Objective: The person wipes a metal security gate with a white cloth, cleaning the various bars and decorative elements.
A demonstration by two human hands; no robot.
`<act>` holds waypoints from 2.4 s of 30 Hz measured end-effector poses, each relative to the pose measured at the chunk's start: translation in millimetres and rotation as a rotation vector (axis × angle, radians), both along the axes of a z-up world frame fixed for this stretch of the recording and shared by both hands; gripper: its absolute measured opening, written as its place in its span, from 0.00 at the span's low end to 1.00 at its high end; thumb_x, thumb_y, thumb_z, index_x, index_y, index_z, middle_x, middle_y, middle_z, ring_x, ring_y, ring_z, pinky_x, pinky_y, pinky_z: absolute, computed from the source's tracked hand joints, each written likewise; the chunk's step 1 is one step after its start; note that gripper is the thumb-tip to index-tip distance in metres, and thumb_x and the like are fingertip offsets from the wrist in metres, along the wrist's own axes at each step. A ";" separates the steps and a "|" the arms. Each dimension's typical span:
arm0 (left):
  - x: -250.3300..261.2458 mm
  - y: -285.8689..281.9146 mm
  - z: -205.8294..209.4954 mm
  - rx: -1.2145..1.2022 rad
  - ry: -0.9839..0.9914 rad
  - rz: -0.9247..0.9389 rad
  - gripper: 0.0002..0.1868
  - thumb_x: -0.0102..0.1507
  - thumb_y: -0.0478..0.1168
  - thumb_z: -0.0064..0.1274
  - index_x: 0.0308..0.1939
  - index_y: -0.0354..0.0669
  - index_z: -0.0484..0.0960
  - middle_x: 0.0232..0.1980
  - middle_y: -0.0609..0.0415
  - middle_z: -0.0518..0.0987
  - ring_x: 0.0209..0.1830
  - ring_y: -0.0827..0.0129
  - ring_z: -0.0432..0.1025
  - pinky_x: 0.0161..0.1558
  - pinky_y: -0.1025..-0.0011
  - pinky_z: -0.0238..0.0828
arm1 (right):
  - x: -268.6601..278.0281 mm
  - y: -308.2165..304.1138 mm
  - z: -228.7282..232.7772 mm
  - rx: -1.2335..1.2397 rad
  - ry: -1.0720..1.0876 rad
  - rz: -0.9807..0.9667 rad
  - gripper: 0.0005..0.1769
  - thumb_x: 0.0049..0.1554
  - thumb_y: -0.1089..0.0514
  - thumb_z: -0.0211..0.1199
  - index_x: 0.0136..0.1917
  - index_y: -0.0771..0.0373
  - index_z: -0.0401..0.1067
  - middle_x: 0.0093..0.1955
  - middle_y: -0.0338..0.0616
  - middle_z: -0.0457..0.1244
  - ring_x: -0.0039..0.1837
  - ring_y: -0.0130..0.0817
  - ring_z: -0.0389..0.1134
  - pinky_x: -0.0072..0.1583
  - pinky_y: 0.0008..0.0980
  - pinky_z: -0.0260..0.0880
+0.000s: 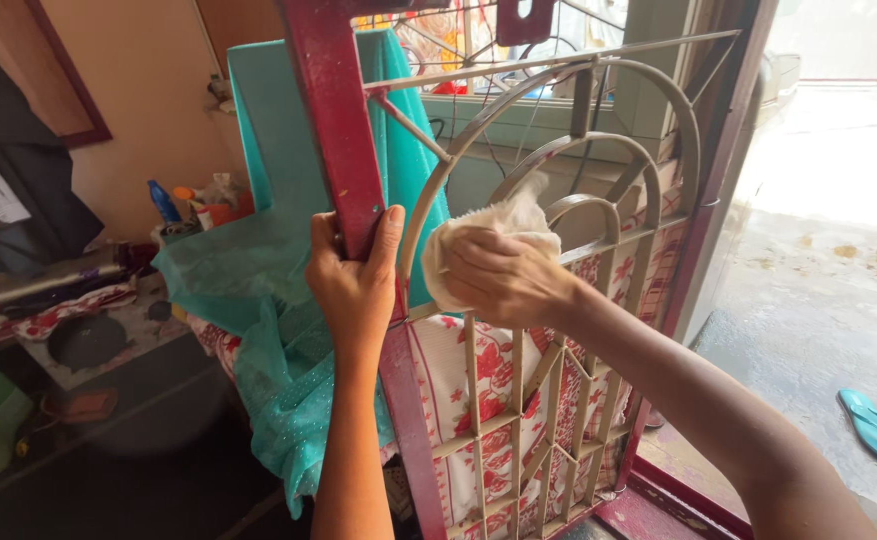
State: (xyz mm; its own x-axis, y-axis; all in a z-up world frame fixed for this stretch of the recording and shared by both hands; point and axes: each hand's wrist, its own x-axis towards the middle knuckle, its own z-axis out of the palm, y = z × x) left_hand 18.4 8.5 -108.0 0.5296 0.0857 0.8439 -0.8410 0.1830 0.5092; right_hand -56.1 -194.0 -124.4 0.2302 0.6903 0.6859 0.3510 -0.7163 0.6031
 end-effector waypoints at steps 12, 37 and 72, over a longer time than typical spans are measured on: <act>2.8 -0.1 0.2 0.007 0.004 -0.017 0.19 0.65 0.48 0.65 0.37 0.39 0.73 0.31 0.55 0.80 0.29 0.76 0.74 0.33 0.73 0.72 | -30.3 -101.9 29.6 0.427 -0.764 -0.321 0.25 0.52 0.61 0.67 0.60 0.74 0.66 0.52 0.61 0.63 0.56 0.56 0.65 0.54 0.48 0.70; 6.4 0.8 -6.7 0.025 -0.016 -0.041 0.20 0.67 0.51 0.64 0.37 0.41 0.72 0.32 0.57 0.79 0.31 0.77 0.74 0.35 0.75 0.73 | -5.3 -200.6 48.1 1.317 -0.710 0.044 0.13 0.65 0.57 0.55 0.59 0.67 0.64 0.51 0.48 0.64 0.53 0.37 0.69 0.51 0.42 0.73; 18.0 -3.9 -11.9 0.020 0.001 -0.074 0.19 0.68 0.49 0.65 0.38 0.42 0.71 0.34 0.60 0.76 0.33 0.79 0.69 0.37 0.76 0.69 | 5.2 -289.4 -4.4 0.847 -0.460 -0.731 0.25 0.67 0.63 0.55 0.74 0.42 0.63 0.67 0.50 0.66 0.65 0.39 0.71 0.60 0.29 0.72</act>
State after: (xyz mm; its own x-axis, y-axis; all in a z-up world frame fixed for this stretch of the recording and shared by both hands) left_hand 36.5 4.6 -120.0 0.5347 0.0294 0.8445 -0.8249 0.2349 0.5142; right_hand -50.9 -483.4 -128.8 -0.0061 -0.2085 0.9780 -0.4260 -0.8843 -0.1912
